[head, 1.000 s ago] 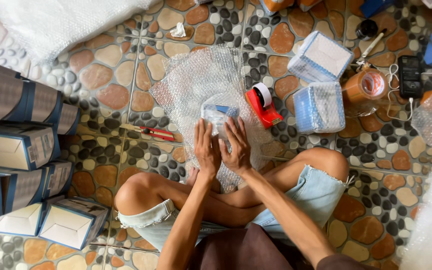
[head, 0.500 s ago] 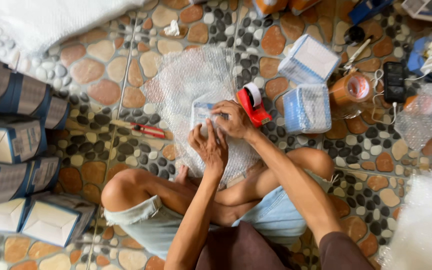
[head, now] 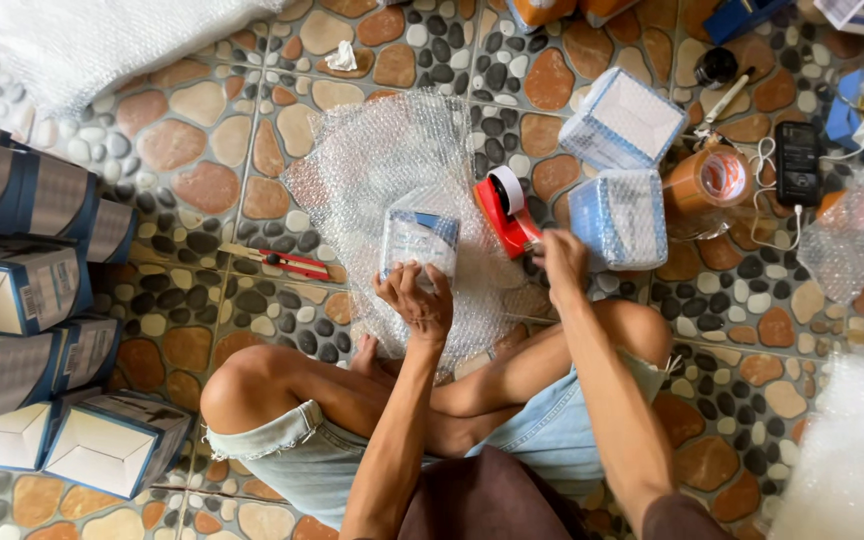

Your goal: The person sits on the floor and wraps small rectangular boxes in bubble wrap. They fold the bubble wrap around each box, secure it with tape from a handheld dispenser, and place the wrapped packages aside. The process is repeated for several boxes.

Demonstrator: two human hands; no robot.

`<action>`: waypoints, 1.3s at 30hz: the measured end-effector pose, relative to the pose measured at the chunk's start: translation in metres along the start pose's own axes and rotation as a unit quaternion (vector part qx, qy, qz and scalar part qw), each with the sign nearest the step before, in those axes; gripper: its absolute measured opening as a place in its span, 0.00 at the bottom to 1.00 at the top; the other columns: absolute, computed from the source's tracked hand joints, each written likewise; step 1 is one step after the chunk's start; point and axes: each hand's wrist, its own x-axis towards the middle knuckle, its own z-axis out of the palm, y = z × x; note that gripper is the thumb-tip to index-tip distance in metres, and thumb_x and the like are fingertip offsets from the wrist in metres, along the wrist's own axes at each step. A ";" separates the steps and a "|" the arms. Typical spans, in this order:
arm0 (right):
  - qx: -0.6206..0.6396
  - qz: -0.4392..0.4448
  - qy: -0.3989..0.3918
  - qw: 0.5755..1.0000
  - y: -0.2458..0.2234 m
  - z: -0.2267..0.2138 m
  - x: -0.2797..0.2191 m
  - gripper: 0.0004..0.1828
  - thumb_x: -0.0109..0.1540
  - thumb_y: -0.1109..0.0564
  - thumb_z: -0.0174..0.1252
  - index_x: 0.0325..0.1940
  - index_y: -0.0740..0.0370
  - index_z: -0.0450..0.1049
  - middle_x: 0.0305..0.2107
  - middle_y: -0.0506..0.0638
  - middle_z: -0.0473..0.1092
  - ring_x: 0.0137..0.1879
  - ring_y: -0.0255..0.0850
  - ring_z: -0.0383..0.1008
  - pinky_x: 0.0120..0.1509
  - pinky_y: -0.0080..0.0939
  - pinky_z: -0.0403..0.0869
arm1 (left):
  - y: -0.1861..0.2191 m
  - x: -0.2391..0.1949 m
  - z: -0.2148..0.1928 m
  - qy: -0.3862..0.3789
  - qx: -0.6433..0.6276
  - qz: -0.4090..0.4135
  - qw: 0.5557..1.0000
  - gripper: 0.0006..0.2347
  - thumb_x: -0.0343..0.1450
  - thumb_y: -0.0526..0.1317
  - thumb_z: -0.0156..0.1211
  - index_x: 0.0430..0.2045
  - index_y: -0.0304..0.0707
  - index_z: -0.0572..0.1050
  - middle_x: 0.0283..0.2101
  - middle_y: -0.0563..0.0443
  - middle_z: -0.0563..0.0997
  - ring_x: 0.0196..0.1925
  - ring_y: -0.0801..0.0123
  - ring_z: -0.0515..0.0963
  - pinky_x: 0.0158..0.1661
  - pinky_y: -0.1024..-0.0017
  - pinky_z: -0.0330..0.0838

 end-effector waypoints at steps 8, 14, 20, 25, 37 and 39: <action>-0.469 -0.040 -0.032 0.882 -0.014 -0.033 0.008 0.17 0.58 0.36 0.69 0.42 0.46 0.83 0.38 0.48 0.81 0.51 0.52 0.82 0.53 0.51 0.78 | -0.002 0.008 0.005 0.020 -0.018 0.017 1.000 0.12 0.69 0.33 0.64 0.42 0.43 0.70 0.36 0.51 0.77 0.44 0.55 0.77 0.61 0.41 0.66; -0.135 -0.134 -0.271 0.944 -0.109 0.055 -0.095 0.18 0.66 0.48 0.68 0.43 0.68 0.79 0.29 0.64 0.79 0.37 0.47 0.82 0.38 0.44 0.79 | 0.002 0.006 -0.001 0.003 -0.017 0.014 1.000 0.13 0.68 0.32 0.63 0.41 0.45 0.66 0.37 0.50 0.78 0.45 0.55 0.76 0.61 0.39 0.64; -0.464 -0.143 -0.307 0.818 -0.149 0.117 -0.121 0.24 0.59 0.30 0.64 0.41 0.50 0.81 0.35 0.56 0.82 0.53 0.56 0.82 0.55 0.57 0.78 | 0.002 0.005 -0.008 -0.012 -0.039 0.021 0.999 0.12 0.70 0.33 0.61 0.38 0.44 0.62 0.39 0.49 0.77 0.43 0.53 0.74 0.61 0.36 0.62; -0.405 -0.236 -0.253 0.847 -0.116 0.101 -0.103 0.40 0.55 0.18 0.63 0.41 0.55 0.64 0.34 0.62 0.78 0.50 0.62 0.81 0.54 0.62 0.75 | 0.007 0.035 -0.015 -0.009 -0.016 0.024 1.000 0.10 0.72 0.35 0.57 0.40 0.44 0.62 0.42 0.49 0.75 0.42 0.55 0.73 0.58 0.41 0.65; -0.068 -0.327 -0.188 0.923 -0.042 0.135 -0.018 0.43 0.57 0.47 0.78 0.71 0.64 0.69 0.52 0.71 0.73 0.62 0.62 0.76 0.64 0.57 0.74 | -0.051 0.138 -0.036 -0.389 -0.126 0.235 0.882 0.29 0.65 0.63 0.65 0.45 0.34 0.82 0.57 0.38 0.79 0.62 0.44 0.76 0.64 0.51 0.66; -0.030 -0.210 -0.267 0.940 -0.052 0.140 -0.014 0.20 0.55 0.54 0.79 0.48 0.58 0.84 0.33 0.49 0.79 0.36 0.30 0.76 0.37 0.33 0.78 | -0.056 0.140 -0.028 -0.376 -0.197 0.271 0.864 0.30 0.62 0.58 0.70 0.48 0.31 0.78 0.60 0.35 0.79 0.65 0.42 0.76 0.66 0.47 0.66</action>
